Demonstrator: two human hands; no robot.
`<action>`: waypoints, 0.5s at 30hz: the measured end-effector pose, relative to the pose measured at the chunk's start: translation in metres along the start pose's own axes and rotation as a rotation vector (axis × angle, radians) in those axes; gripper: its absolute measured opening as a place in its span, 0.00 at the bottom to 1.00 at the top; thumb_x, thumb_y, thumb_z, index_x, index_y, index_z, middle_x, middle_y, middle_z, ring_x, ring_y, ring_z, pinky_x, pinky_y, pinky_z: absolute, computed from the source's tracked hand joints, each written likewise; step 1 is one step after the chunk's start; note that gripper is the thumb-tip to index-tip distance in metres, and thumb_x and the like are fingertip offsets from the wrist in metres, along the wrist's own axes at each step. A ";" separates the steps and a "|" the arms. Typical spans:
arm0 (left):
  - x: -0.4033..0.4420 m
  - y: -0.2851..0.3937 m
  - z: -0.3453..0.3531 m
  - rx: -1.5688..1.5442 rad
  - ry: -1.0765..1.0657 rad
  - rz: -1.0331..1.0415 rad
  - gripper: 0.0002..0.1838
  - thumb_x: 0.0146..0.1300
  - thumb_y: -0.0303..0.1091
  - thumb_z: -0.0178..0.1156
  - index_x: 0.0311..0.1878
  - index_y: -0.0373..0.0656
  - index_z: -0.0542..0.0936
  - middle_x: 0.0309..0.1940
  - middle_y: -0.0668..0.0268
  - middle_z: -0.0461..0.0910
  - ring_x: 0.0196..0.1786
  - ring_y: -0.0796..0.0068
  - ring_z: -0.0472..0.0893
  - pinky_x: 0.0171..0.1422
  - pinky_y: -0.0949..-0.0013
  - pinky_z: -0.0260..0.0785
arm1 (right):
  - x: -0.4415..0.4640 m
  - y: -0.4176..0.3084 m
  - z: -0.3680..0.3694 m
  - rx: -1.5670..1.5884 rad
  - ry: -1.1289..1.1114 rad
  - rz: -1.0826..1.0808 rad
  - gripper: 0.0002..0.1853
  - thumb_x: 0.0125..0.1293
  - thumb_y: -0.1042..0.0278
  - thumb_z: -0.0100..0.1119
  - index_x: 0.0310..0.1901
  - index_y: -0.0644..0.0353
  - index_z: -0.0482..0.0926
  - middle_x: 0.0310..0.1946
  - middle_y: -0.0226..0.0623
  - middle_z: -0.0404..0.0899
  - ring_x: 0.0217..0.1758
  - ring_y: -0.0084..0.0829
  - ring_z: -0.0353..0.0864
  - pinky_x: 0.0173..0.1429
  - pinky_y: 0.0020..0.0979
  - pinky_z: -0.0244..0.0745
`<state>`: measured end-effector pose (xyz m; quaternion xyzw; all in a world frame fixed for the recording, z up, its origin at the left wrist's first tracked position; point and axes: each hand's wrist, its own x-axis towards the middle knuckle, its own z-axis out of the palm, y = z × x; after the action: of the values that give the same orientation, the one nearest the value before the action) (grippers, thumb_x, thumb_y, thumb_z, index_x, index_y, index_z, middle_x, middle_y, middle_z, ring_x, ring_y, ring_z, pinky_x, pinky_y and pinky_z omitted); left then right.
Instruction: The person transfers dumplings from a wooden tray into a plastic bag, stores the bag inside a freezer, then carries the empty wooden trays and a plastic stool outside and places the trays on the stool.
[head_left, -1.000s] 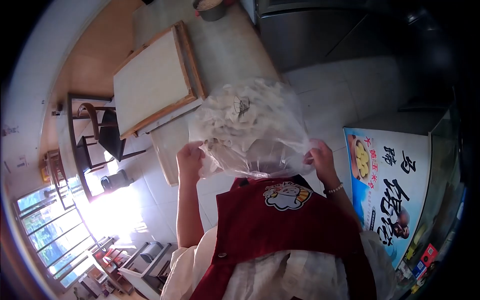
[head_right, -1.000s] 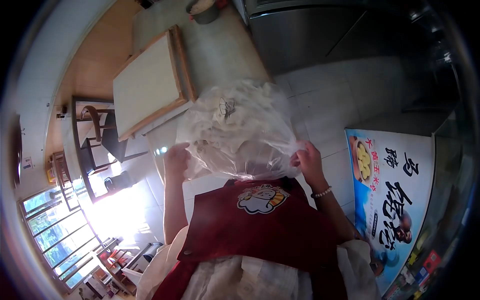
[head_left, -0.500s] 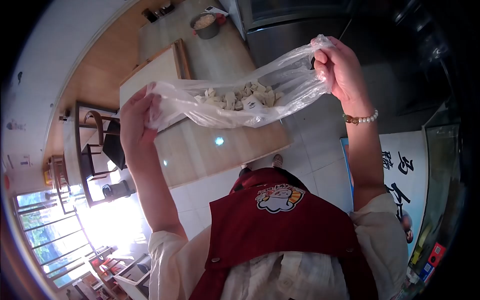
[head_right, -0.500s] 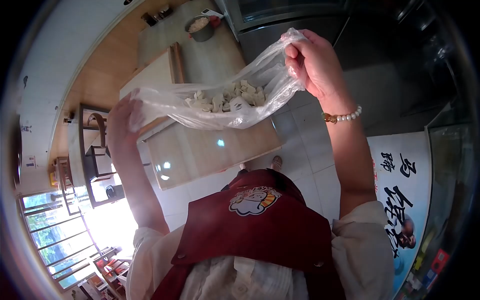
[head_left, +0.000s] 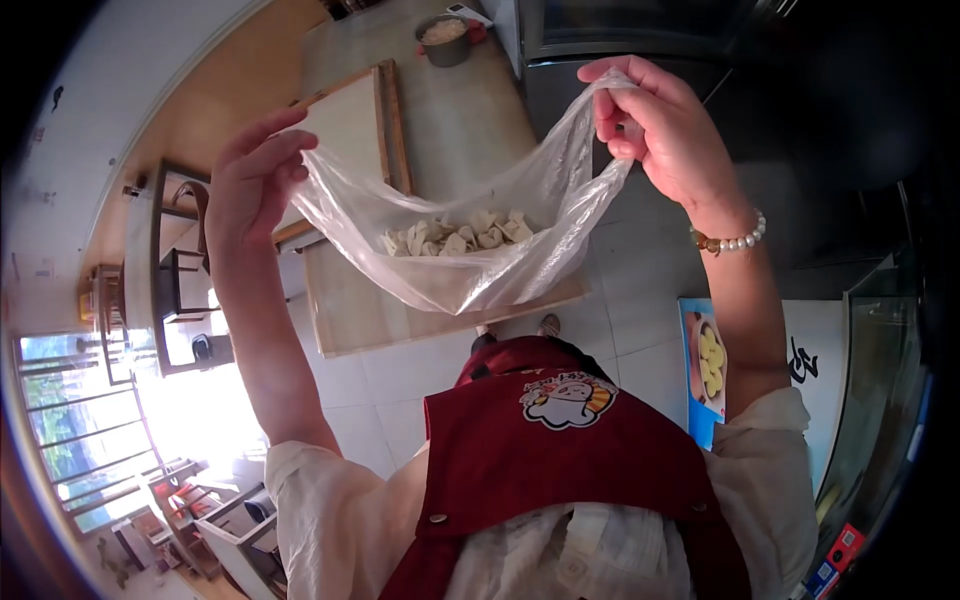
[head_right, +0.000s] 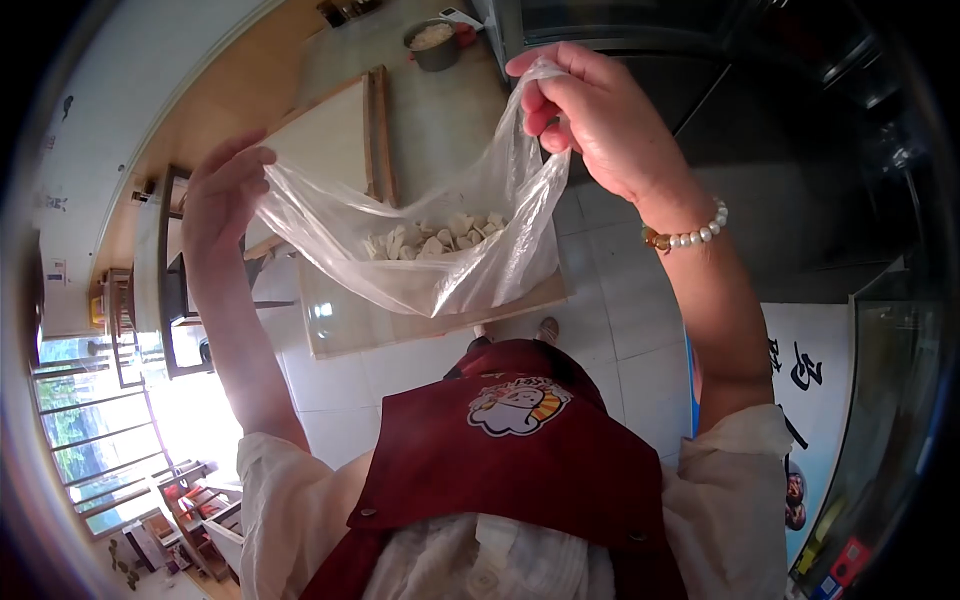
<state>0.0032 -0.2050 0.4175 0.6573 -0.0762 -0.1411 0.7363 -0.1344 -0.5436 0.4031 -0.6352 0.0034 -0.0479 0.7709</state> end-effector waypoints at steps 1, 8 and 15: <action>0.006 0.006 0.000 0.102 -0.032 -0.009 0.19 0.56 0.18 0.53 0.52 0.27 0.69 0.36 0.49 0.77 0.31 0.73 0.77 0.33 0.72 0.70 | 0.008 0.001 -0.004 -0.015 -0.037 -0.002 0.12 0.66 0.74 0.42 0.47 0.68 0.72 0.25 0.28 0.69 0.25 0.16 0.65 0.23 0.18 0.57; 0.073 0.005 0.014 0.111 -0.151 0.175 0.31 0.57 0.23 0.56 0.65 0.39 0.60 0.62 0.50 0.61 0.50 0.59 0.77 0.51 0.62 0.72 | 0.129 0.023 -0.035 0.053 0.229 -0.102 0.10 0.63 0.74 0.44 0.24 0.62 0.71 0.17 0.33 0.68 0.14 0.22 0.62 0.16 0.21 0.55; -0.015 -0.028 0.005 0.464 -0.172 0.009 0.33 0.46 0.15 0.46 0.61 0.37 0.68 0.56 0.60 0.72 0.36 0.81 0.76 0.39 0.78 0.68 | 0.039 0.031 -0.028 -0.179 0.060 0.042 0.19 0.63 0.74 0.51 0.56 0.67 0.68 0.31 0.28 0.72 0.30 0.15 0.68 0.29 0.15 0.62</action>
<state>-0.0153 -0.2079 0.3916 0.7939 -0.1718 -0.1723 0.5572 -0.0956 -0.5687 0.3696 -0.6995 0.0437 -0.0503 0.7116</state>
